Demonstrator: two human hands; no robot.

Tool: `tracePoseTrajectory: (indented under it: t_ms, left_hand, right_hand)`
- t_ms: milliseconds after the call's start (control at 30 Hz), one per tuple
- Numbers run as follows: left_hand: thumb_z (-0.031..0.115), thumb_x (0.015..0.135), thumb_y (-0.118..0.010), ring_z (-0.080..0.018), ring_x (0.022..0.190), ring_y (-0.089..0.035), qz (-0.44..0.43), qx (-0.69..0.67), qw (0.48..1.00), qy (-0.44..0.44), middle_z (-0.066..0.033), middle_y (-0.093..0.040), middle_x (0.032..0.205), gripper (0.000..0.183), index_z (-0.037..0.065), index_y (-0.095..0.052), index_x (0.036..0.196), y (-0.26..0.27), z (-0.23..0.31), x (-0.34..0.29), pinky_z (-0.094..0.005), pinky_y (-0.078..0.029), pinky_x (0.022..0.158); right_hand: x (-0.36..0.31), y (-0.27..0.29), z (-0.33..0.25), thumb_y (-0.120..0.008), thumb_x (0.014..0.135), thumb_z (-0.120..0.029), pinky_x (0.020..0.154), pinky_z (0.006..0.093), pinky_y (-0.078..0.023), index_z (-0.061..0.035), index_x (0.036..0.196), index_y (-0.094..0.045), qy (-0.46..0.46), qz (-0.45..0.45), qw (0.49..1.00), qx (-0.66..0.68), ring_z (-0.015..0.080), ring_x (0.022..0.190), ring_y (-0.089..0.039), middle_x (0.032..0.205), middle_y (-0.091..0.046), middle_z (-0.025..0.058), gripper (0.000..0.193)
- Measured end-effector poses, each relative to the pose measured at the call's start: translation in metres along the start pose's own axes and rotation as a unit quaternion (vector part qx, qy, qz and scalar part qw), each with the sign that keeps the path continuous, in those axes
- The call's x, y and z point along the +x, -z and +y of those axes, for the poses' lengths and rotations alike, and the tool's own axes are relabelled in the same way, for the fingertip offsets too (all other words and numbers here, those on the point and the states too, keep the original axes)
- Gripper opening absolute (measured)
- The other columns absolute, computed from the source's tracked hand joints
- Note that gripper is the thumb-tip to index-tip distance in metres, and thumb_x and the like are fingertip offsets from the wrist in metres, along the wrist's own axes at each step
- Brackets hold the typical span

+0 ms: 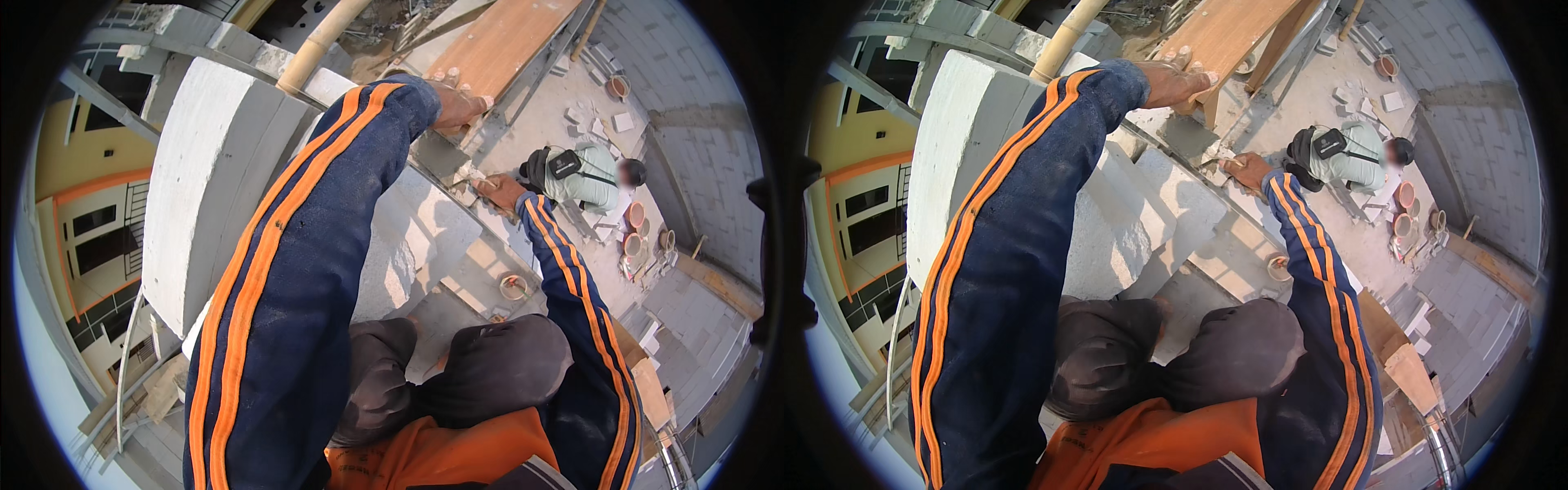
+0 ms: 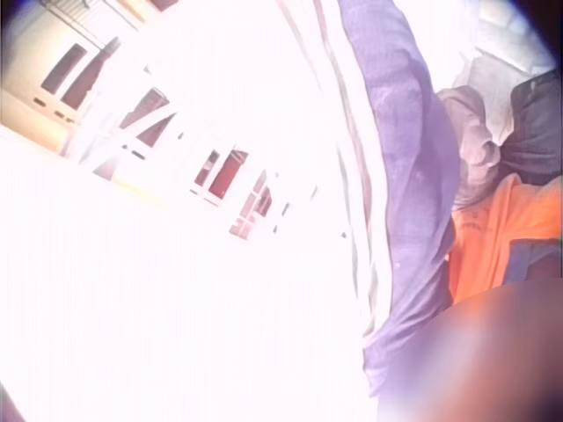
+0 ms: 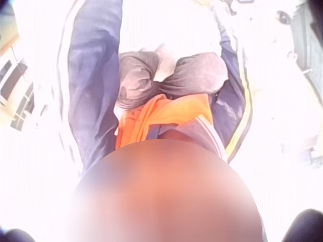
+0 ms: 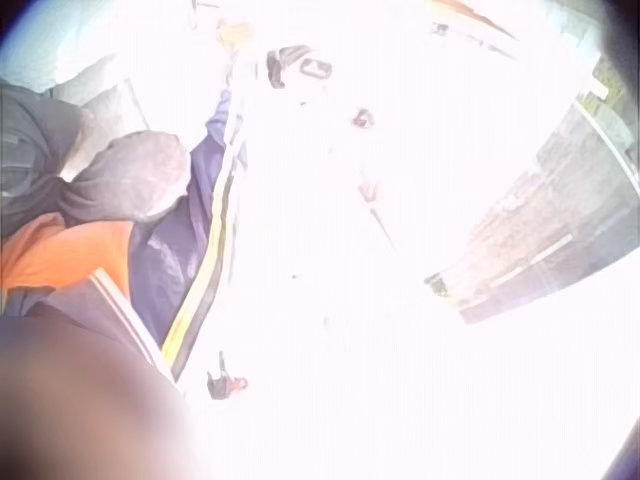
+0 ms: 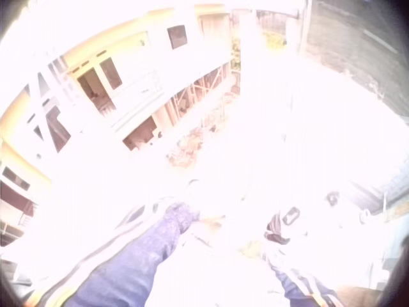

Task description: The person applies mortar to a wall using a trowel and places white rectangular tiles into the wet mortar. They repeatedly scoop mortar from a bucket, spread it along the wall, and press tiles into place, adjusting their position as needed.

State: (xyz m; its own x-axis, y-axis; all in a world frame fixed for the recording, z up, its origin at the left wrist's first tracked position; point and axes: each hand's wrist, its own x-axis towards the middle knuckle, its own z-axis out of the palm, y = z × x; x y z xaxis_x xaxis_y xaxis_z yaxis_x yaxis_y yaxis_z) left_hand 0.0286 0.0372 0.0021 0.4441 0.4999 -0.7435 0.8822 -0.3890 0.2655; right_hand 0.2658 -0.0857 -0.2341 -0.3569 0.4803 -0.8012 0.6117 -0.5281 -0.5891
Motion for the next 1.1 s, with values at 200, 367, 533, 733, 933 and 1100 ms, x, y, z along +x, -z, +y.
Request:
tracePoseTrajectory:
  t_ms: [200,367,533,733,933,1100]
  left_hand:
    - [0.062,0.102,-0.010,-0.0399,0.136,-0.046,0.032,0.010,0.998,-0.045,-0.0274,-0.045,0.148,0.068,0.024,-0.038,0.152,0.001,-0.001,0.000,-0.0469,-0.035,0.115]
    - [0.063,0.101,-0.008,-0.0406,0.136,-0.046,0.013,-0.047,0.999,-0.020,-0.0300,-0.035,0.153,0.072,0.022,-0.038,0.152,0.004,-0.002,-0.003,-0.0467,-0.033,0.117]
    - [0.065,0.101,-0.008,-0.0389,0.135,-0.048,0.000,-0.071,0.997,0.019,-0.0265,-0.041,0.150,0.071,0.025,-0.037,0.152,0.008,0.001,-0.001,-0.0482,-0.034,0.116]
    - [0.067,0.100,-0.014,-0.0363,0.132,-0.051,0.035,-0.044,0.998,0.019,-0.0227,-0.052,0.142,0.070,0.025,-0.037,0.152,0.002,-0.002,0.018,-0.0459,-0.039,0.112]
    - [0.065,0.101,-0.021,-0.0371,0.127,-0.057,0.051,-0.071,0.996,0.028,-0.0215,-0.057,0.138,0.064,0.029,-0.037,0.151,-0.008,-0.023,0.038,-0.0442,-0.042,0.110]
    - [0.075,0.094,-0.013,-0.0378,0.135,-0.048,0.048,0.008,0.999,0.010,-0.0246,-0.050,0.144,0.078,0.028,-0.039,0.151,-0.011,-0.037,0.041,-0.0433,-0.037,0.114]
  right_hand:
    - [-0.036,0.002,-0.031,-0.058,0.094,-0.058,0.047,0.0352,-0.047,-0.0018,0.078,-0.065,0.054,0.031,0.994,-0.090,0.0170,0.050,-0.056,0.063,-0.060,0.0079,0.059]
    - [-0.062,0.021,-0.046,-0.055,0.097,-0.055,0.067,0.0366,-0.052,0.0045,0.094,-0.069,0.150,0.054,0.975,-0.157,0.0192,0.067,-0.062,0.070,-0.065,0.0118,0.061]
    - [-0.089,0.026,-0.059,-0.056,0.096,-0.056,0.047,0.0343,-0.046,0.0002,0.084,-0.067,0.165,0.034,0.981,-0.099,0.0147,0.050,-0.055,0.061,-0.057,0.0070,0.059]
    - [-0.085,0.010,-0.070,-0.055,0.096,-0.058,0.037,0.0341,-0.040,-0.0040,0.076,-0.064,0.034,0.034,0.995,-0.085,0.0143,0.040,-0.049,0.058,-0.054,0.0049,0.058]
    - [-0.105,0.019,-0.083,-0.055,0.097,-0.052,0.062,0.0396,-0.048,0.0019,0.083,-0.064,0.197,0.111,0.962,-0.155,0.0244,0.062,-0.056,0.064,-0.058,0.0136,0.057]
    - [-0.132,0.017,-0.069,-0.055,0.095,-0.056,0.074,0.0439,-0.051,-0.0002,0.097,-0.072,0.121,0.084,0.975,-0.165,0.0354,0.077,-0.065,0.081,-0.068,0.0216,0.058]
